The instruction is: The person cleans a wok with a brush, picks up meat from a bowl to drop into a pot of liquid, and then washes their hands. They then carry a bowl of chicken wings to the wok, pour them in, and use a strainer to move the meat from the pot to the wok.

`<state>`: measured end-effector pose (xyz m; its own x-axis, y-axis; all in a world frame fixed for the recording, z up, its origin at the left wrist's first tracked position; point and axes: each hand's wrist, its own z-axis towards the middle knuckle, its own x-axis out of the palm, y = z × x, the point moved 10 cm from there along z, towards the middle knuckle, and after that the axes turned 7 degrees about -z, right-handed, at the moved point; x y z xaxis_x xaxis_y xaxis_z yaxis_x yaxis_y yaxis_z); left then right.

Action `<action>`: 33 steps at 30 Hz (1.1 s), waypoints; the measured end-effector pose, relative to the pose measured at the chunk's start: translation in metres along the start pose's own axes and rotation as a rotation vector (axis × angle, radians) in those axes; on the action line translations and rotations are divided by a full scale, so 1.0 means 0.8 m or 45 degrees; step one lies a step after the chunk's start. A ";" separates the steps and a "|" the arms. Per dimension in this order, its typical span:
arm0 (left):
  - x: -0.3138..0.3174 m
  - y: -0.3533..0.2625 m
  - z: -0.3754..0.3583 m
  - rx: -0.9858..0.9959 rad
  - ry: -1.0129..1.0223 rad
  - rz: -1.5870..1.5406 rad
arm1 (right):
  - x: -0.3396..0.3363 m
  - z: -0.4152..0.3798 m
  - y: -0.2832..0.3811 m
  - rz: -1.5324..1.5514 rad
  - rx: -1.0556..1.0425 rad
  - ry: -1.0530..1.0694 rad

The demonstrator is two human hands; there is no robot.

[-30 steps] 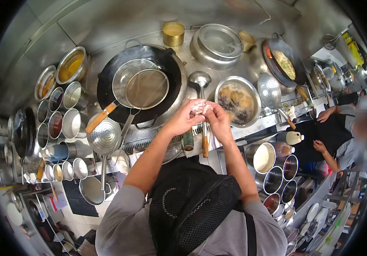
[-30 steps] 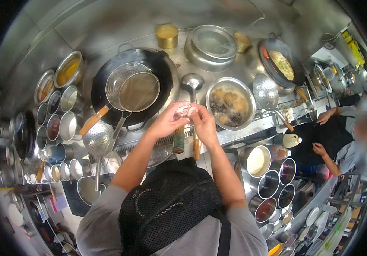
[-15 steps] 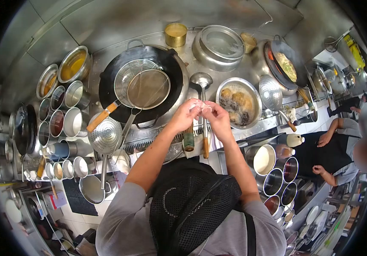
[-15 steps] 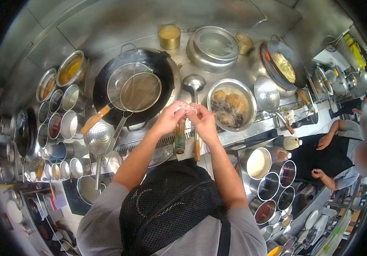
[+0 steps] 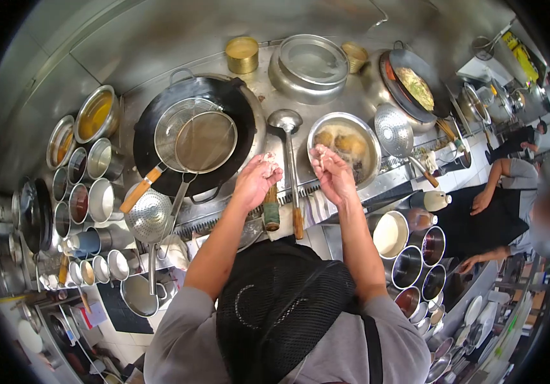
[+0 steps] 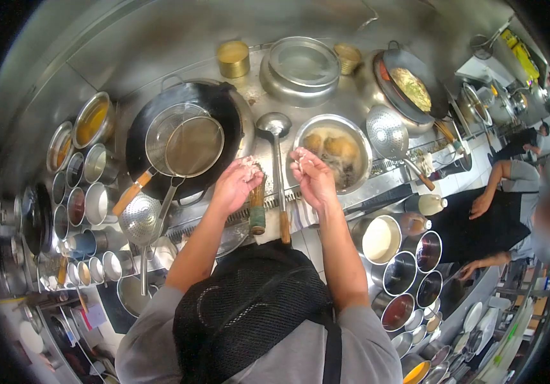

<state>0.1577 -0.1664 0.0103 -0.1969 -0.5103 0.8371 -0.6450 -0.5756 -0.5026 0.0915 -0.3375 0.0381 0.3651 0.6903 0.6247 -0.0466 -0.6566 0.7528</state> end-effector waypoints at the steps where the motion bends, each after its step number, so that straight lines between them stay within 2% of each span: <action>1: 0.000 -0.001 -0.003 0.018 0.006 0.008 | -0.014 -0.001 -0.008 -0.104 0.042 -0.051; 2: 0.000 0.002 -0.004 0.003 0.011 0.011 | -0.030 -0.004 -0.015 -0.207 0.086 -0.102; 4: -0.006 0.003 -0.006 -0.007 -0.042 0.052 | -0.048 -0.010 -0.017 -0.271 0.093 -0.039; 6: -0.005 0.006 -0.007 -0.023 -0.044 0.080 | -0.114 -0.001 -0.033 -0.765 0.125 -0.222; 7: -0.006 0.008 -0.006 -0.031 -0.044 0.080 | -0.120 0.004 -0.004 -1.003 -0.311 -0.378; 8: -0.008 0.008 -0.007 -0.035 -0.047 0.082 | -0.139 0.013 -0.005 -1.001 -0.302 -0.375; 10: -0.006 0.009 -0.005 -0.041 -0.029 0.087 | -0.171 0.024 0.029 -1.470 -0.280 -0.507; 11: 0.001 0.009 -0.005 -0.033 0.013 0.031 | -0.177 0.031 0.039 -1.469 -0.277 -0.505; 13: 0.013 0.007 -0.007 -0.022 0.049 -0.027 | -0.205 0.041 0.029 -1.095 0.119 -0.559; 14: 0.022 0.007 -0.009 -0.040 0.108 -0.092 | -0.225 0.057 0.027 -1.095 0.123 -0.550; 17: 0.038 0.001 -0.011 -0.032 0.154 -0.102 | -0.180 0.075 0.065 -2.266 -0.500 -0.428; 20: 0.040 -0.003 -0.016 -0.006 0.126 -0.052 | -0.179 0.086 0.058 -2.485 -0.363 -0.324; 24: 0.038 -0.005 -0.022 0.008 0.123 0.025 | -0.167 0.085 0.056 -2.498 -0.212 -0.295; 26: 0.034 -0.003 -0.026 -0.002 0.125 0.058 | -0.201 0.098 0.049 -2.543 -0.132 -0.407; 27: 0.033 -0.002 -0.027 0.014 0.146 0.074 | -0.192 0.095 0.052 -2.544 -0.134 -0.405; 30: 0.028 -0.002 -0.026 0.029 0.179 0.142 | -0.130 0.064 0.088 -2.384 -0.227 -0.534; 32: 0.028 -0.002 -0.028 0.031 0.188 0.191 | -0.057 0.026 0.107 -2.228 -0.610 -0.497; 33: 0.030 -0.001 -0.027 0.008 0.188 0.211 | 0.002 0.002 0.103 -2.157 -0.750 -0.296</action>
<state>0.1377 -0.1642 0.0353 -0.4060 -0.4998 0.7651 -0.5903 -0.4957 -0.6371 0.0898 -0.3907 0.1010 0.4681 0.3392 -0.8160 0.2053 0.8563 0.4738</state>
